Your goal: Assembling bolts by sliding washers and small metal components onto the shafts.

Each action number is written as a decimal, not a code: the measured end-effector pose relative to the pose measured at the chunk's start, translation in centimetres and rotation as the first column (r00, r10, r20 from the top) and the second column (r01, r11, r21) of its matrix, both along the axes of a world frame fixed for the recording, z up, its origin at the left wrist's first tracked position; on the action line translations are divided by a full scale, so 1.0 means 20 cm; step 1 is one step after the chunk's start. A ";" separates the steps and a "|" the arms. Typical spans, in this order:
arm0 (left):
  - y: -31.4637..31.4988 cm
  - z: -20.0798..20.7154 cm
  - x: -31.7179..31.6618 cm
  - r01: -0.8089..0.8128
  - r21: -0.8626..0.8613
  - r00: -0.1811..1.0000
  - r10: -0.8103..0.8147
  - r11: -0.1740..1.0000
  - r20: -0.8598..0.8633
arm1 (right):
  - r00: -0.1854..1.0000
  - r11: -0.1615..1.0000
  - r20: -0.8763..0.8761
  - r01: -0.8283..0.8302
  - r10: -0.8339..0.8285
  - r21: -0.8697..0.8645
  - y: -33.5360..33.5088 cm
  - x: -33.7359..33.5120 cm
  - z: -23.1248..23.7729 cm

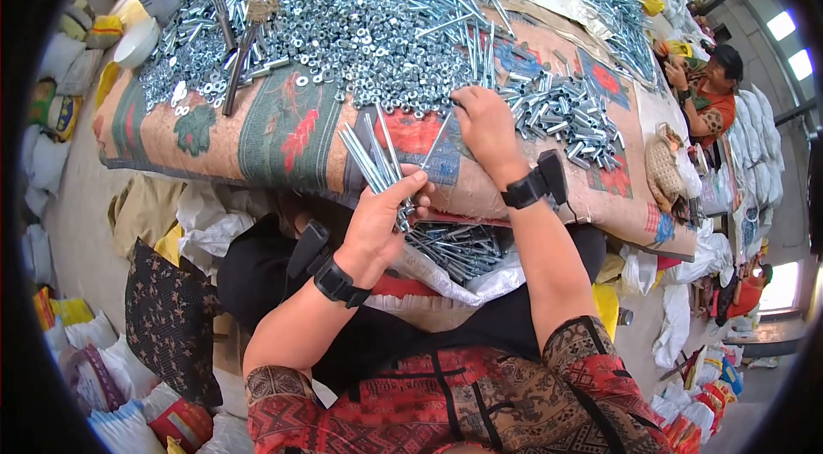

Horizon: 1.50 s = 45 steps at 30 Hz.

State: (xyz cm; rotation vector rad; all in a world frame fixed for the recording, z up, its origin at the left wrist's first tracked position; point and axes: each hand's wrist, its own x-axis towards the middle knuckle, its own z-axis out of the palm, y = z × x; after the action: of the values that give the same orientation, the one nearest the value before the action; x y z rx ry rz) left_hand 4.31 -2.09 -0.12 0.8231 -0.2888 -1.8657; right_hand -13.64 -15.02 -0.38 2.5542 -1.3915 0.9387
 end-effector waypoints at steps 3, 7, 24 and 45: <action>0.01 0.00 0.02 -0.022 -0.001 1.000 0.022 1.000 0.021 | 0.997 1.000 -0.078 -0.002 0.003 0.018 -0.01 0.00 -0.02; 0.01 -0.01 0.03 -0.025 0.001 0.999 0.025 1.000 0.037 | 0.986 0.997 -0.157 -0.042 0.052 0.066 0.06 -0.03 0.06; 0.03 -0.02 -0.04 0.064 -0.151 0.997 -0.057 0.986 0.051 | 0.570 0.502 0.748 -0.562 -0.341 0.657 0.39 -0.07 0.17; 0.05 0.05 -0.02 0.272 -0.106 0.921 -0.226 0.957 0.318 | 0.454 0.588 0.826 -0.585 -0.333 0.558 0.39 -0.12 0.16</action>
State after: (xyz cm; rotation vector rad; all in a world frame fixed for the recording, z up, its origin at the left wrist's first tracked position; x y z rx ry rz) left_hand 3.94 -1.09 0.96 1.0066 -0.7489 -1.9200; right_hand -16.01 -7.15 2.87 2.8158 -2.3156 2.5231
